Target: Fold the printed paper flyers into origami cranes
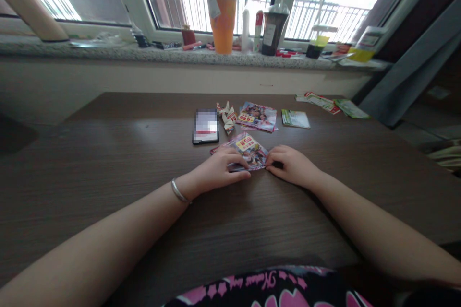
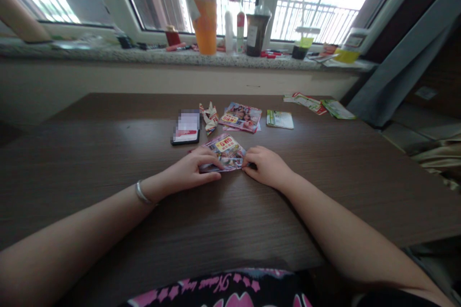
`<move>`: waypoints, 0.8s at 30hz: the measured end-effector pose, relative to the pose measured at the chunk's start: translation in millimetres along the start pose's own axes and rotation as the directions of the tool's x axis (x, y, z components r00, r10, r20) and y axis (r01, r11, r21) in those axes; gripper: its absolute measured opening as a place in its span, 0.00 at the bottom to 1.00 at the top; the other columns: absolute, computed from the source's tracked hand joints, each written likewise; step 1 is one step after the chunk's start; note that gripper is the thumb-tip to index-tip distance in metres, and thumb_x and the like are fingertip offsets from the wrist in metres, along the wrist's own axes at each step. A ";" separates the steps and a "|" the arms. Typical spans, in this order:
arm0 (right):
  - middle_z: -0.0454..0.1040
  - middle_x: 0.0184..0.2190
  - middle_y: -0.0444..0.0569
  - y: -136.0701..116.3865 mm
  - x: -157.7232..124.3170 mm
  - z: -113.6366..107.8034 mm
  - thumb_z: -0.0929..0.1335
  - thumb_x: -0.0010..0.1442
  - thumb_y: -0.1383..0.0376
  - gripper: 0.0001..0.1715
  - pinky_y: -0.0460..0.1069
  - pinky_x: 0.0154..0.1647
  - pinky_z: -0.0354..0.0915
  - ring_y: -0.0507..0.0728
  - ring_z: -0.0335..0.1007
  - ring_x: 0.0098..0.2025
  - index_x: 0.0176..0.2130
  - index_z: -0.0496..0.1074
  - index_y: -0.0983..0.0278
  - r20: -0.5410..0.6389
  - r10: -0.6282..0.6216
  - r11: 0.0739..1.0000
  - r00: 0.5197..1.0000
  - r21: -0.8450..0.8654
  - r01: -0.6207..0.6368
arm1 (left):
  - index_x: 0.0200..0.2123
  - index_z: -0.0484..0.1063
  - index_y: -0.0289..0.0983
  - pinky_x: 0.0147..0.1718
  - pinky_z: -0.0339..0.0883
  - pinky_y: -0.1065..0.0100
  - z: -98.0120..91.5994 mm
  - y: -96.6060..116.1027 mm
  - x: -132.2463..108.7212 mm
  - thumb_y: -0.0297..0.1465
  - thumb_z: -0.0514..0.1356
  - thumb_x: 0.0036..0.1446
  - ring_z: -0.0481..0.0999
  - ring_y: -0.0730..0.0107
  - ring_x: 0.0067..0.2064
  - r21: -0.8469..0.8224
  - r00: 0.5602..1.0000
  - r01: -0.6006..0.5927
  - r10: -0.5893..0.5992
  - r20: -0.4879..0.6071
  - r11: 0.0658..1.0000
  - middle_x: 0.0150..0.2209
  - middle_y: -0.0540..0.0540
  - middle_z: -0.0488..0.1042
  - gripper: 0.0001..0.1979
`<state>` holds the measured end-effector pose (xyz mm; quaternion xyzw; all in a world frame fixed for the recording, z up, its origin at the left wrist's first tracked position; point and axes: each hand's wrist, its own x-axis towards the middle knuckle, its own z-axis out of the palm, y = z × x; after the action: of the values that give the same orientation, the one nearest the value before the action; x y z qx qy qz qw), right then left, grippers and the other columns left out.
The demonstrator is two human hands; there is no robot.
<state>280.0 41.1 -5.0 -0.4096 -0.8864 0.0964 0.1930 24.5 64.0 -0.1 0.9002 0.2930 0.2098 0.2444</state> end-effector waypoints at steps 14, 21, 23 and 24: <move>0.74 0.34 0.49 -6.4 3.5 -1.5 0.66 0.60 0.67 0.05 0.51 0.43 0.64 0.56 0.69 0.39 0.33 0.72 0.63 0.012 0.042 0.994 0.999 -0.097 -0.041 | 0.30 0.71 0.36 0.38 0.65 0.64 7.8 -5.6 4.2 0.34 0.56 0.62 0.70 0.66 0.35 0.129 0.986 0.146 -0.135 -0.096 0.981 0.31 0.47 0.73 0.11; 0.74 0.31 0.48 -9.1 6.9 2.9 0.65 0.61 0.65 0.07 0.49 0.38 0.62 0.56 0.69 0.36 0.32 0.72 0.62 -0.023 0.051 0.991 0.998 -0.120 -0.053 | 0.31 0.69 0.35 0.43 0.68 0.63 9.5 -19.4 6.9 0.31 0.56 0.62 0.70 0.66 0.42 0.301 0.977 0.101 -0.038 -0.209 0.948 0.44 0.41 0.69 0.07; 0.74 0.31 0.48 -9.6 7.2 3.4 0.66 0.62 0.65 0.08 0.48 0.37 0.62 0.56 0.69 0.36 0.32 0.72 0.63 -0.026 0.045 0.991 0.999 -0.124 -0.048 | 0.31 0.69 0.34 0.43 0.68 0.62 8.7 -19.1 8.0 0.31 0.56 0.61 0.70 0.64 0.42 0.349 0.979 0.121 -0.053 -0.198 0.929 0.45 0.40 0.69 0.07; 0.75 0.31 0.48 -9.6 7.2 3.9 0.66 0.62 0.64 0.08 0.48 0.37 0.62 0.56 0.69 0.35 0.32 0.73 0.62 -0.030 0.046 0.991 0.999 -0.124 -0.049 | 0.31 0.70 0.34 0.42 0.69 0.62 8.3 -18.5 8.4 0.32 0.57 0.61 0.71 0.64 0.42 0.374 0.980 0.136 -0.068 -0.189 0.918 0.45 0.40 0.69 0.08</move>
<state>267.4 40.4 -3.5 -0.4430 -0.8780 0.0399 0.1767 27.1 79.7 -15.1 0.8926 0.3949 0.2121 0.0473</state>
